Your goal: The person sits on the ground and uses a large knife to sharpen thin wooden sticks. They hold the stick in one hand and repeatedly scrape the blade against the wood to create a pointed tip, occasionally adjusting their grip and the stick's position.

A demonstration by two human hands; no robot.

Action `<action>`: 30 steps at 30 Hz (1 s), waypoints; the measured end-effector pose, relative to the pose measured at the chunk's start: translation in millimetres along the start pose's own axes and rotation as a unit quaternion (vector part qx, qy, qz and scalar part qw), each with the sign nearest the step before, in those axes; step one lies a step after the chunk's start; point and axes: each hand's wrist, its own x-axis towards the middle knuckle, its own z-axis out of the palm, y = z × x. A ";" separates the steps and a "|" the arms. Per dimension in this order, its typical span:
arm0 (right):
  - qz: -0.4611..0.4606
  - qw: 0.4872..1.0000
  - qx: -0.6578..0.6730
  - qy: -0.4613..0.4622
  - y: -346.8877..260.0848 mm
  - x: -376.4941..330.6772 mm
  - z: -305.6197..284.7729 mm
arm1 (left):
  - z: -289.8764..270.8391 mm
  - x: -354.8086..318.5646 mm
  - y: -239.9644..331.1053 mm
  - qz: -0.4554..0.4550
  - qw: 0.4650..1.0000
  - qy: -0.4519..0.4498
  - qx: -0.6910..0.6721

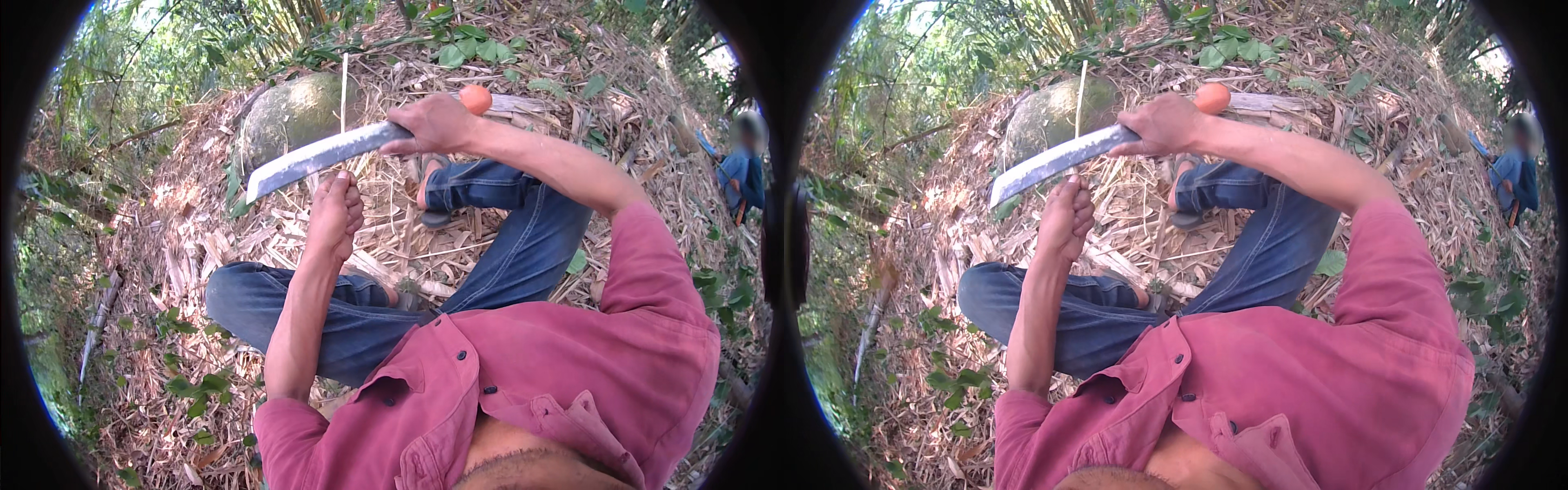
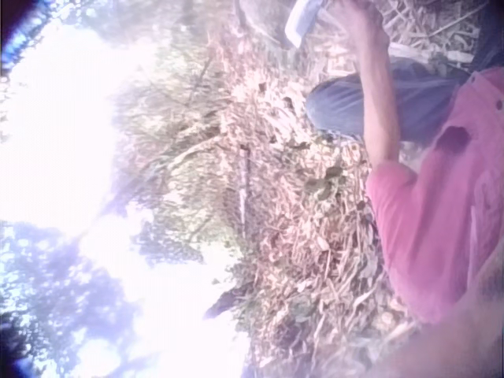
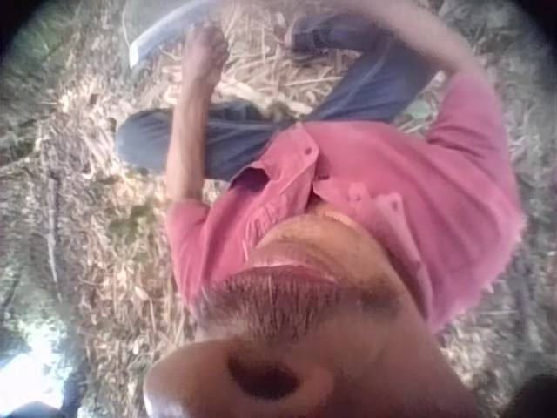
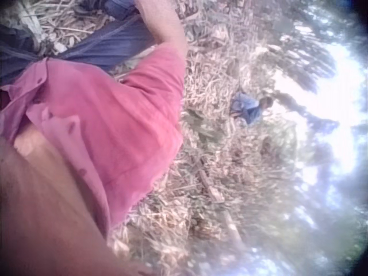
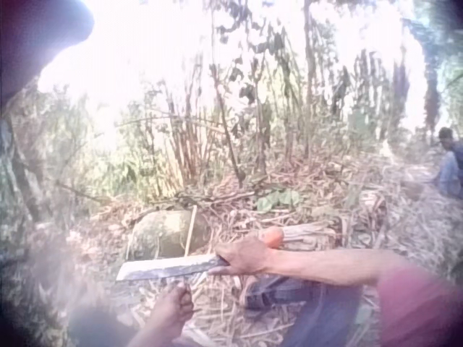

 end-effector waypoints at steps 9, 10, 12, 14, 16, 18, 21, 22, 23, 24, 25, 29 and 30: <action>0.009 0.999 -0.039 -0.012 17.3 13.7 -12.6 | 6.9 7.0 3.3 0.004 1.000 0.002 -0.023; 0.007 0.999 -0.033 -0.017 18.1 15.3 -8.9 | 8.7 6.1 3.7 0.002 1.000 0.000 -0.021; -0.005 0.999 -0.017 -0.027 19.2 21.3 6.3 | 9.5 -1.4 4.6 0.000 1.000 0.004 -0.016; 0.022 0.998 -0.032 0.057 41.7 22.1 13.3 | 8.9 4.2 2.7 -0.007 1.000 -0.018 -0.013; 0.035 0.995 -0.057 0.074 51.1 27.9 12.2 | 5.9 11.0 0.3 -0.007 1.000 -0.021 -0.018; 0.035 0.999 -0.034 0.013 37.8 31.2 18.4 | -0.3 12.2 -5.1 -0.010 1.000 -0.004 -0.026; -0.035 0.997 -0.035 0.066 30.2 21.0 24.8 | 2.4 12.3 3.6 -0.011 1.000 0.006 -0.028; 0.005 0.998 -0.022 0.058 45.9 23.7 32.7 | 3.4 11.3 1.6 -0.020 0.999 -0.003 -0.029; 0.046 0.998 -0.010 0.050 69.4 30.6 39.1 | 5.3 10.5 -2.6 -0.029 0.999 -0.011 -0.033; 0.079 0.996 0.003 0.041 78.3 38.3 37.3 | 5.5 13.4 -3.9 -0.028 0.999 -0.006 -0.023; 0.060 0.990 -0.051 0.117 81.5 38.4 39.2 | 5.5 18.5 -5.5 -0.026 1.000 -0.002 -0.014; 0.043 0.999 0.018 -0.021 53.1 20.6 35.4 | -7.6 21.8 -6.5 -0.044 0.998 -0.021 -0.043; 0.032 0.999 0.009 -0.004 53.5 16.9 35.7 | -7.4 22.2 -3.3 -0.045 0.998 -0.026 -0.048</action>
